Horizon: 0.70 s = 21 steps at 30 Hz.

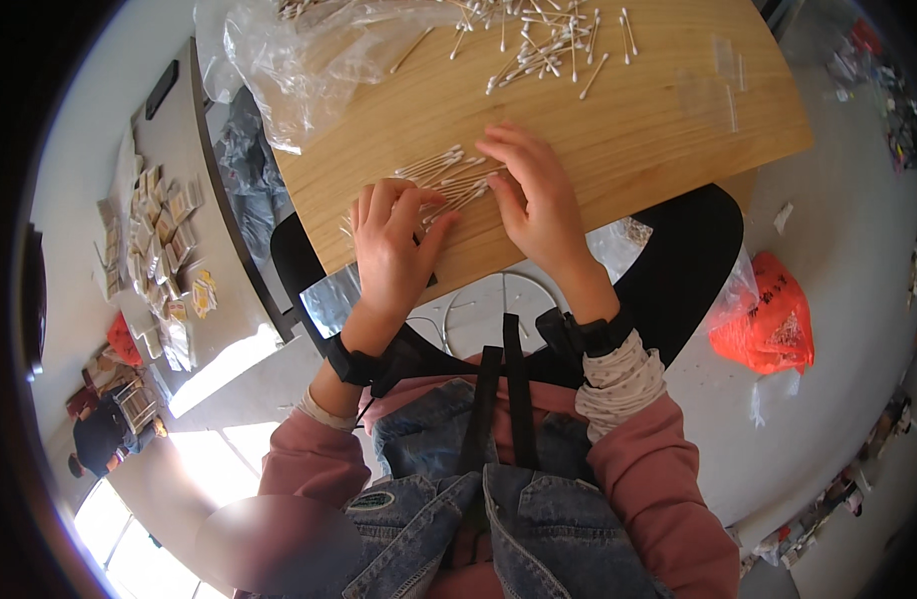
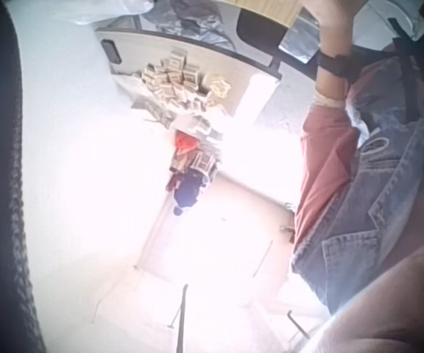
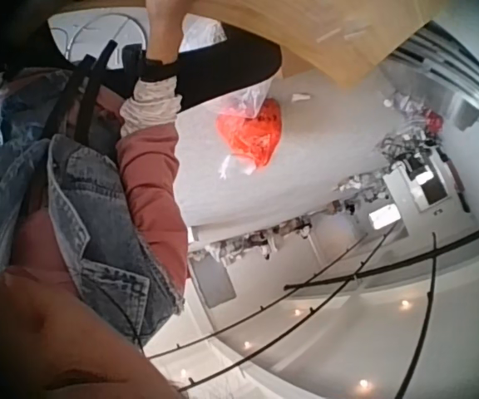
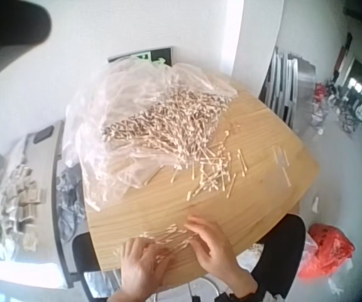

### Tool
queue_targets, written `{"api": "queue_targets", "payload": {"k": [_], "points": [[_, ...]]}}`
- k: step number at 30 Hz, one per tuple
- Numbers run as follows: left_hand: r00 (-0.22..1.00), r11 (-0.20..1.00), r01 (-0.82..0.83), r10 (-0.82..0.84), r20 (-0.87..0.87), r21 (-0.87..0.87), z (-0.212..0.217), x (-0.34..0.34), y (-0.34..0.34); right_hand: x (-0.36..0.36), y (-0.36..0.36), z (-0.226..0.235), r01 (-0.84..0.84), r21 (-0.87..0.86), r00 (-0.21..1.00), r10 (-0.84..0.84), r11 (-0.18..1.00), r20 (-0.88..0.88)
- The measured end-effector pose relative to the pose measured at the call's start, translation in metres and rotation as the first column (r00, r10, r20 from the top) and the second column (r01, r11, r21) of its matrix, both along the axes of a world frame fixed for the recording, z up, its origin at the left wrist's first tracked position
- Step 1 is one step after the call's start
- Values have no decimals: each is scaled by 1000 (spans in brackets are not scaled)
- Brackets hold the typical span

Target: Manually arranging cotton swabs into a plastic case and applying a product label.

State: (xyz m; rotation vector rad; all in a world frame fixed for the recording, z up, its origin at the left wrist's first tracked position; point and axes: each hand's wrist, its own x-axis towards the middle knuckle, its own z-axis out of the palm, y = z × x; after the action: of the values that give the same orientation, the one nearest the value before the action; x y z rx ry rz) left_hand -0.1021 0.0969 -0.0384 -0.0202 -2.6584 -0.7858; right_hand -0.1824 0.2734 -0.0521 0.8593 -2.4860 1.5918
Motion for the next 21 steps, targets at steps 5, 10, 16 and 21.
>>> {"api": "queue_targets", "payload": {"k": [5,10,16,21], "points": [[998,998,-17,13,58,55,2,-4,0,-1,-2,-3,20,6,999,-20,1000,-45],[997,1000,-26,25,75,11,0,-3,2,0,-5,-4,41,15,998,-40,999,-52],[999,991,-13,20,50,-136,0,-5,5,-1,-5,-5,53,51,994,-47,997,-97],[1000,991,9,-7,16,-135,4,5,-3,-1,-5,-7,65,47,992,-59,997,-110]]}}
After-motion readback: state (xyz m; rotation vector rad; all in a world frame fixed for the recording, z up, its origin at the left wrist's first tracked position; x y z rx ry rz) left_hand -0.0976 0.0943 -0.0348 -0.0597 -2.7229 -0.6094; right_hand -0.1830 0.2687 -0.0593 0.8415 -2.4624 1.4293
